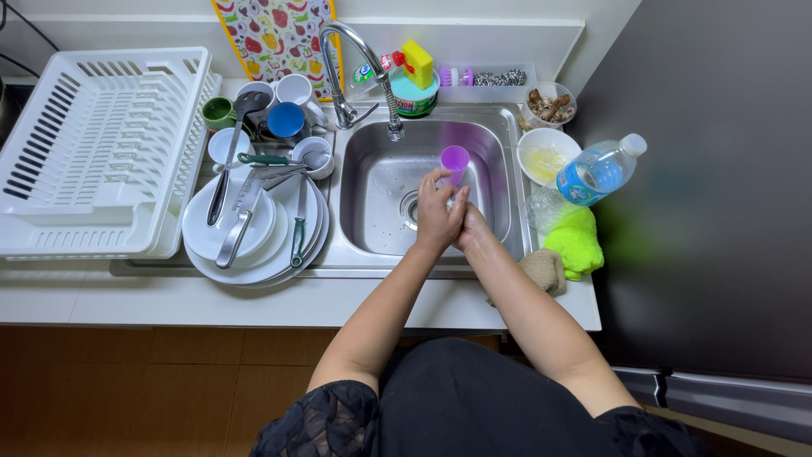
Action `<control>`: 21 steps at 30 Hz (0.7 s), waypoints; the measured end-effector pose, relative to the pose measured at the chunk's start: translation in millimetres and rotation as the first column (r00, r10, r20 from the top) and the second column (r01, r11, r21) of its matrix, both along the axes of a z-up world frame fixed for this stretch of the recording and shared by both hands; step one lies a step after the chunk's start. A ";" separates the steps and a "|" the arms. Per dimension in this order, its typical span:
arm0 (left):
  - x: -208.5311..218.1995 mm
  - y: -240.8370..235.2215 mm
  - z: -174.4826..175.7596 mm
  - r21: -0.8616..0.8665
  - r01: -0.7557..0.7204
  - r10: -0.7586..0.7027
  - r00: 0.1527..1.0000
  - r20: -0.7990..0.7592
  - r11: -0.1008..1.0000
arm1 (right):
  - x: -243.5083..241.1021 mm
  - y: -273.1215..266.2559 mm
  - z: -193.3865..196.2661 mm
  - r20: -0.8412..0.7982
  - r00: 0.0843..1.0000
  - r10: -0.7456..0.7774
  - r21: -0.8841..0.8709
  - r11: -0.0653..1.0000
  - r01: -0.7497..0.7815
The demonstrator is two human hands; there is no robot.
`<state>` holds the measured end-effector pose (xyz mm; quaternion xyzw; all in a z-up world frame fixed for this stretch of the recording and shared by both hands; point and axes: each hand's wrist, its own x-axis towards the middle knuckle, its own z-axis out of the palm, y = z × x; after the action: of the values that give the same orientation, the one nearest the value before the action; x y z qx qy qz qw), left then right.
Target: Washing a cup and drying various kitchen utensils and plates with a cloth.
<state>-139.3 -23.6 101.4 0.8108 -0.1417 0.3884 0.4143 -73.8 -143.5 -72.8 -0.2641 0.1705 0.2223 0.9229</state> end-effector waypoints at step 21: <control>75.4 77.3 -94.6 -0.641 -0.237 -0.239 0.790 -0.565 0.730 | -9.2 127.5 49.3 -0.116 0.993 0.008 -0.590 0.804 -0.075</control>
<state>-63.9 53.7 6.8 0.6803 0.1531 0.1277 0.7053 -83.0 -16.1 -23.5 -0.5304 0.2751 0.1919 0.7786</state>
